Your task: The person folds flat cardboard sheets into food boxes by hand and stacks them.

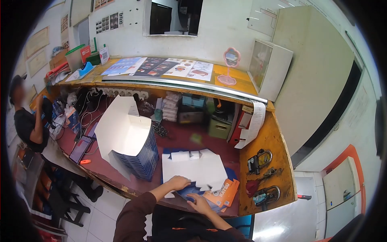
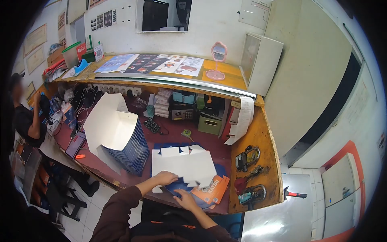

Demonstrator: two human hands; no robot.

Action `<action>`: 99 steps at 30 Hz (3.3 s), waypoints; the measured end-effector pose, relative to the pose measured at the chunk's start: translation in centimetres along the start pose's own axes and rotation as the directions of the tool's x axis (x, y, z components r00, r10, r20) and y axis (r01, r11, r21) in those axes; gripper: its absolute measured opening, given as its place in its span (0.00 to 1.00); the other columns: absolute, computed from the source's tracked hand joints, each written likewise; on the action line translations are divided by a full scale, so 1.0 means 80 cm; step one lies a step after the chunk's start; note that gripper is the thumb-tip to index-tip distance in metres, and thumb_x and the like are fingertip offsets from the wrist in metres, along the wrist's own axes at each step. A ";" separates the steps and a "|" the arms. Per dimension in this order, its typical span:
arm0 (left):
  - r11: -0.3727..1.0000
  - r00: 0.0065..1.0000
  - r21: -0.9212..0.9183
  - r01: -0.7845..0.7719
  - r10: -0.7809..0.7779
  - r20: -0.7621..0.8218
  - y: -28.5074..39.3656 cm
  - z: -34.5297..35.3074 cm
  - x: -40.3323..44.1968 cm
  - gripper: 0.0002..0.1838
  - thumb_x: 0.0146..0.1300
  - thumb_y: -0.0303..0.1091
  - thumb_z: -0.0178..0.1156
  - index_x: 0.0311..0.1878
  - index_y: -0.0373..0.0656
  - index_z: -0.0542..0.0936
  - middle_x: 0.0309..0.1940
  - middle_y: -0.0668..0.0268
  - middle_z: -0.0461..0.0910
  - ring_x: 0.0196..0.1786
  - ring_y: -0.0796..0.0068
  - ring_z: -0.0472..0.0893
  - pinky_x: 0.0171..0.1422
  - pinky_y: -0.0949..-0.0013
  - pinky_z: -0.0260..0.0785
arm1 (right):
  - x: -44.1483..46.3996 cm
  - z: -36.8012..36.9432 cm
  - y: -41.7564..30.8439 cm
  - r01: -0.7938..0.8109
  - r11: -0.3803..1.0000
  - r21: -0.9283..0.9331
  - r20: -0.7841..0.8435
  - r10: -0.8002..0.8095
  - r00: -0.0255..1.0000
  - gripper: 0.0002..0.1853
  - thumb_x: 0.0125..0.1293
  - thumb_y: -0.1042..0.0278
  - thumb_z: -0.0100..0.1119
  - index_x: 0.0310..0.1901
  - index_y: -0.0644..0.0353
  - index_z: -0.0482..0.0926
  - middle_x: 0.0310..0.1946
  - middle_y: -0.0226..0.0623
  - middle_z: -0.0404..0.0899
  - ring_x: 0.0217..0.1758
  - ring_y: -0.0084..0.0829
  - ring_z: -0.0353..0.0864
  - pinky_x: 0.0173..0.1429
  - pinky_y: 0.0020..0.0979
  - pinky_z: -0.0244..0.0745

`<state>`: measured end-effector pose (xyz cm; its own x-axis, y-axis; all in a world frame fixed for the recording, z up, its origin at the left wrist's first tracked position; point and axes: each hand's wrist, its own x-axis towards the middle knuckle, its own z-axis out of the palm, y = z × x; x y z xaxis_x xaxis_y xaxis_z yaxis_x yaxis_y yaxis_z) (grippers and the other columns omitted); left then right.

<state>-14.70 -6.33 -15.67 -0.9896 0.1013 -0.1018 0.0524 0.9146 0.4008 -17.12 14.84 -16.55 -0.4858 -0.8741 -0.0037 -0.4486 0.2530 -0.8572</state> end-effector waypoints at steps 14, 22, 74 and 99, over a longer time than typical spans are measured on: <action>0.319 0.792 -0.851 -0.416 -0.332 -0.512 0.155 -0.164 -0.075 0.19 0.64 0.29 0.52 0.56 0.33 0.65 0.47 0.63 0.73 0.41 0.75 0.76 0.43 0.69 0.71 | -0.020 -0.131 -0.125 0.051 -0.193 0.980 -0.019 0.166 0.986 0.09 0.64 0.65 0.53 0.44 0.54 0.73 0.32 0.25 0.76 0.34 0.19 0.76 0.35 0.21 0.71; 0.602 0.597 -0.564 -0.564 -0.175 -0.783 0.206 -0.124 -0.066 0.24 0.61 0.26 0.53 0.57 0.29 0.59 0.50 0.57 0.68 0.50 0.72 0.72 0.55 0.69 0.64 | -0.013 -0.108 -0.207 0.711 0.679 0.184 -0.946 -0.074 0.315 0.11 0.58 0.71 0.60 0.39 0.63 0.69 0.51 0.35 0.67 0.49 0.23 0.69 0.55 0.28 0.63; 0.213 0.643 -0.816 -0.538 -0.522 -0.560 0.205 -0.156 -0.087 0.13 0.56 0.23 0.58 0.45 0.36 0.70 0.33 0.62 0.76 0.29 0.77 0.76 0.29 0.76 0.70 | 0.016 -0.104 -0.233 0.488 0.589 0.645 -0.687 0.166 0.708 0.15 0.63 0.71 0.52 0.50 0.65 0.68 0.40 0.34 0.73 0.40 0.27 0.74 0.48 0.28 0.69; 0.241 0.614 -0.859 -0.452 -0.615 -0.495 0.181 -0.133 -0.094 0.09 0.56 0.28 0.61 0.40 0.37 0.79 0.34 0.66 0.80 0.35 0.83 0.76 0.36 0.79 0.65 | 0.042 -0.083 -0.228 0.539 0.448 0.713 -0.672 0.216 0.708 0.16 0.58 0.78 0.55 0.49 0.61 0.68 0.42 0.35 0.75 0.43 0.25 0.75 0.46 0.27 0.72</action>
<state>-7.94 2.00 0.56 -0.7056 -0.6943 0.1419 0.3448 -0.1614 0.9247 -15.56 10.04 2.50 -0.9452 -0.2856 0.1582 0.0714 -0.6537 -0.7534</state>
